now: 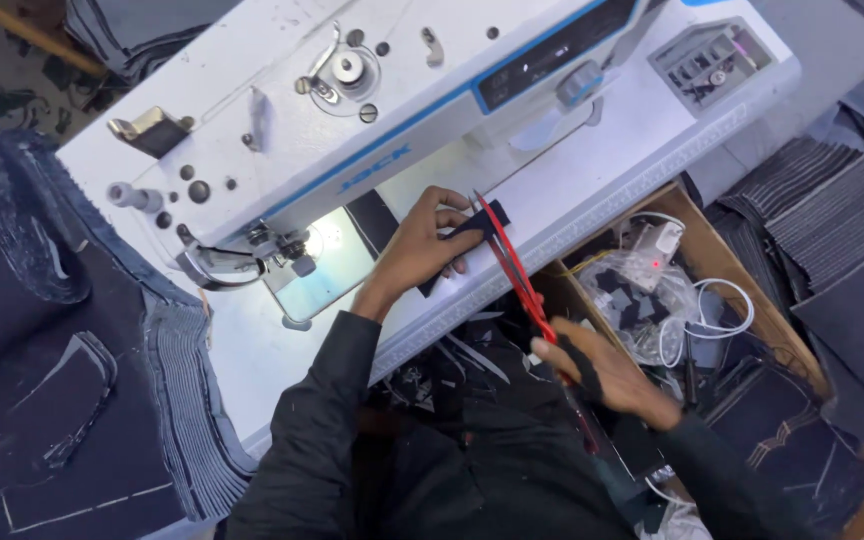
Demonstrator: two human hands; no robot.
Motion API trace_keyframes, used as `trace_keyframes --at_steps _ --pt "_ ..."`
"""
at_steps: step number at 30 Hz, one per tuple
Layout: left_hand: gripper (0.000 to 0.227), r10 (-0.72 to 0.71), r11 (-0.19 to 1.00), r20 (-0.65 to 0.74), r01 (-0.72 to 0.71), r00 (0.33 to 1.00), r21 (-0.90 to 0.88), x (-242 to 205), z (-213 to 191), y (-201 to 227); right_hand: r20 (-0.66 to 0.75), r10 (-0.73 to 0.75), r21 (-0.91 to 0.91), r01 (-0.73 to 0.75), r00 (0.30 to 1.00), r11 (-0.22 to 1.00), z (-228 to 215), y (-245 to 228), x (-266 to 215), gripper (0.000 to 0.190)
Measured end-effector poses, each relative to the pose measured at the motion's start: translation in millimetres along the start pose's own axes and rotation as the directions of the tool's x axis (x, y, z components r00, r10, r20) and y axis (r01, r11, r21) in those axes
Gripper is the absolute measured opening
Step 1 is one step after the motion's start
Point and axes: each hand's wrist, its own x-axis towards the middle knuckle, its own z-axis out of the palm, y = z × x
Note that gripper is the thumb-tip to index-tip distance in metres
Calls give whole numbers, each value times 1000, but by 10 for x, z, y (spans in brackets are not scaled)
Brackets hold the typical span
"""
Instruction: The person cuts fabric pattern pieces using handheld scissors, holding the fabric with one hand and cutting with the other, then places the cut pieces into a drawer.
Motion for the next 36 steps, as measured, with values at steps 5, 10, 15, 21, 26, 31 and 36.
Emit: trace_keyframes --at_steps 5,10,15,21,26,31,36 --pt "38 -120 989 44 115 992 95 20 -30 54 -19 112 211 -105 994 972 -94 -69 109 48" --pt "31 -197 980 33 197 980 10 29 37 202 14 15 0 -15 1000 1000 -198 -139 178 49" --pt "29 -208 977 37 206 977 63 91 59 157 15 46 12 -46 999 999 -237 -270 261 51" --pt "28 -205 973 41 199 978 118 211 32 112 -25 -14 -23 13 1000 1000 -263 -398 291 52" --pt "29 -211 967 35 203 977 153 206 -50 138 -54 -8 31 9 998 999 -294 -330 364 49" --pt "33 -229 963 -3 227 973 142 109 -77 217 -82 102 105 -93 991 990 -314 -496 318 43" --pt "35 -184 977 -44 187 982 102 103 -105 221 9 6 86 -7 1000 996 -336 -73 351 48"
